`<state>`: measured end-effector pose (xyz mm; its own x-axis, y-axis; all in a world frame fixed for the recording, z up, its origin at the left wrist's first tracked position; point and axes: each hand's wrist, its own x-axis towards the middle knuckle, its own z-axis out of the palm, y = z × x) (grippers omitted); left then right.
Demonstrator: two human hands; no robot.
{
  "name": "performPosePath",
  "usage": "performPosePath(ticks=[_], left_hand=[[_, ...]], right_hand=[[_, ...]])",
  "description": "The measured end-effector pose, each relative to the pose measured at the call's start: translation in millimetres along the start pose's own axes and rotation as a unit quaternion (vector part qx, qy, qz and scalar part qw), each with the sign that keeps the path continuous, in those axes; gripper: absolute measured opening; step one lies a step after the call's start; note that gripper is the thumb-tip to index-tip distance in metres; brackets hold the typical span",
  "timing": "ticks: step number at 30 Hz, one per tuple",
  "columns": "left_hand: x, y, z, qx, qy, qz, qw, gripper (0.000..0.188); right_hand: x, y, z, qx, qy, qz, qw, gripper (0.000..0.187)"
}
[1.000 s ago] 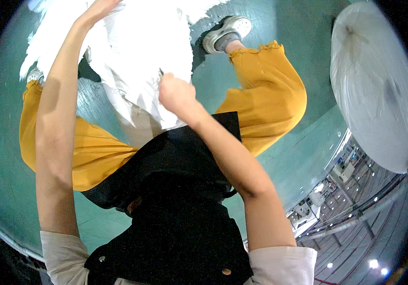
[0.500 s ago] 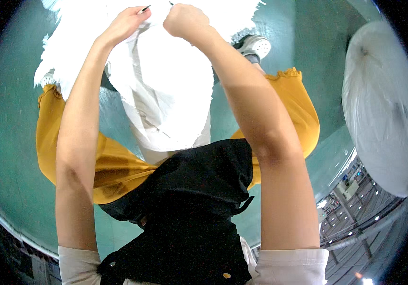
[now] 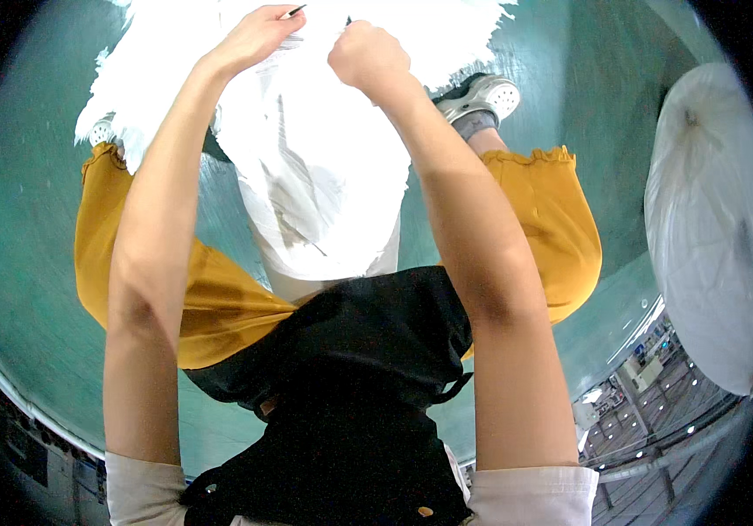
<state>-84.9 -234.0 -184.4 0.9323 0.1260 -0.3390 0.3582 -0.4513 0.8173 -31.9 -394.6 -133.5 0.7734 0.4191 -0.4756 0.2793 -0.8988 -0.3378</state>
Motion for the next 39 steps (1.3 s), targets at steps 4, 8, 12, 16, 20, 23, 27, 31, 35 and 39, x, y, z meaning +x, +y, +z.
performPosePath(ticks=[4, 8, 12, 16, 20, 23, 27, 31, 35, 39], left_hand=[[-7, -11, -3, 0.004, -0.011, -0.020, 1.000, 0.033], [-3, -3, -2, 0.001, -0.031, -0.030, 0.999, 0.035], [4, -11, 2, -0.112, -0.008, -0.007, 0.994, 0.032], [13, -22, 3, -0.123, -0.032, -0.011, 0.992, 0.032], [16, -23, 5, -0.135, -0.025, 0.008, 0.991, 0.030], [15, -27, 7, -0.106, -0.031, -0.017, 0.994, 0.027], [2, -23, -10, 0.047, 0.010, -0.040, 0.998, 0.038], [-1, -19, -2, -0.008, -0.015, -0.025, 1.000, 0.037], [-3, -14, 1, -0.001, 0.025, -0.010, 1.000, 0.034], [-2, -2, -4, -0.110, -0.025, -0.044, 0.993, 0.029]], right_hand=[[-17, 4, 7, -0.052, -0.063, -0.009, 0.997, 0.028], [-14, 15, 6, -0.081, -0.101, -0.038, 0.991, 0.028], [-32, 11, 7, -0.070, -0.078, -0.009, 0.994, 0.027], [-54, 20, 18, -0.067, -0.063, -0.039, 0.995, 0.025], [-100, 33, 27, -0.031, -0.058, -0.028, 0.997, 0.027], [-128, 45, 34, -0.025, -0.108, 0.001, 0.994, 0.028], [-119, 44, 9, 0.002, -0.107, -0.050, 0.993, 0.031], [-45, 15, -2, -0.011, 0.058, -0.064, 0.996, 0.033], [-7, 5, -2, -0.009, -0.052, -0.040, 0.998, 0.035], [-35, 7, 6, 0.005, -0.042, -0.007, 0.999, 0.029]])
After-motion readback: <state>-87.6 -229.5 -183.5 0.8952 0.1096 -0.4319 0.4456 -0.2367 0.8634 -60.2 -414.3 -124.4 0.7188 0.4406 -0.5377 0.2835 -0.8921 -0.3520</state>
